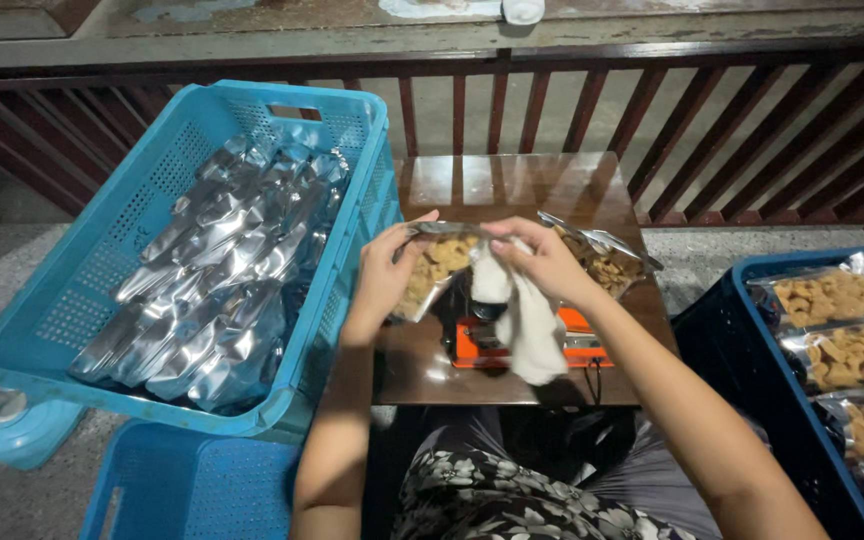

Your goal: The person packs snacks into foil bags, wipes the bags with a cloth, and staples them shut using a stapler. The sealed bags are then placed into a blue crate.

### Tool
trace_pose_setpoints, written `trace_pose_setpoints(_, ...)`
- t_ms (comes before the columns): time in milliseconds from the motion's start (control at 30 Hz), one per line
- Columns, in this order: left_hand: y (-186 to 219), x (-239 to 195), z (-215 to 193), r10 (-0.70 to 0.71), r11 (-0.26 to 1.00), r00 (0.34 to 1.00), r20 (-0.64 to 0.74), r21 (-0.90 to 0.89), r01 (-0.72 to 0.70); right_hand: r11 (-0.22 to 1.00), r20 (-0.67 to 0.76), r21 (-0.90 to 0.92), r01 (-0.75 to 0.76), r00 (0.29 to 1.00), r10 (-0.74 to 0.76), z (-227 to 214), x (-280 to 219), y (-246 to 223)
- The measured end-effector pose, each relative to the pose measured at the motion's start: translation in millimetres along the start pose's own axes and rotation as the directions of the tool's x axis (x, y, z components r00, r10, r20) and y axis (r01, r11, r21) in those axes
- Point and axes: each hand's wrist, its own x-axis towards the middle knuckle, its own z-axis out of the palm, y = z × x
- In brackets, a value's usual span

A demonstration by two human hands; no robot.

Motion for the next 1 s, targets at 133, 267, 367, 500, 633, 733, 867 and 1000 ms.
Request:
trace_pose_setpoints(133, -99, -24, 21, -0.331, 0.933, 0.938, -0.105, 0.114, 0.342, 0.950, 0.004, -0.311, 0.025, 1.000, -0.025, 21, 22, 53)
trace_pose_setpoints(267, -198, -51, 54, -0.671, 0.722, 0.739, -0.063, -0.285, 0.630, 0.953, 0.047, -0.304, 0.009, 0.999, 0.006, 41, 37, 94)
trace_pose_setpoints(367, -220, -53, 74, -0.774, 0.499, 0.632, 0.039, -0.577, 0.647, 0.961, 0.067, -0.278, -0.001, 0.998, 0.020, 46, 46, 101)
trace_pose_setpoints(500, -232, -33, 82, -0.743, 0.523, 0.669, -0.005, -0.628, 0.576, 0.959, -0.033, -0.268, -0.089, 0.996, 0.084, 47, 33, 82)
trace_pose_setpoints(633, -237, -21, 77, -0.706, 0.632, 0.703, -0.081, -0.519, 0.575, 0.970, -0.119, -0.228, 0.078, 0.987, -0.107, 36, 2, 69)
trace_pose_setpoints(733, -228, -29, 81, -0.518, 0.805, 0.807, -0.284, -0.481, 0.347, 0.998, -0.181, 0.047, 0.049, 0.983, -0.040, 29, -19, 72)
trace_pose_setpoints(867, -165, -75, 101, -0.417, 0.909, 0.846, -0.333, -0.184, 0.375, 0.933, -0.224, 0.359, 0.034, 0.973, 0.051, 31, -34, 74)
trace_pose_setpoints(1000, -57, -78, 90, -0.249, 0.876, 0.955, 0.162, -0.383, 0.294, 0.887, -0.111, 0.462, 0.005, 0.992, 0.053, 34, -51, 67)
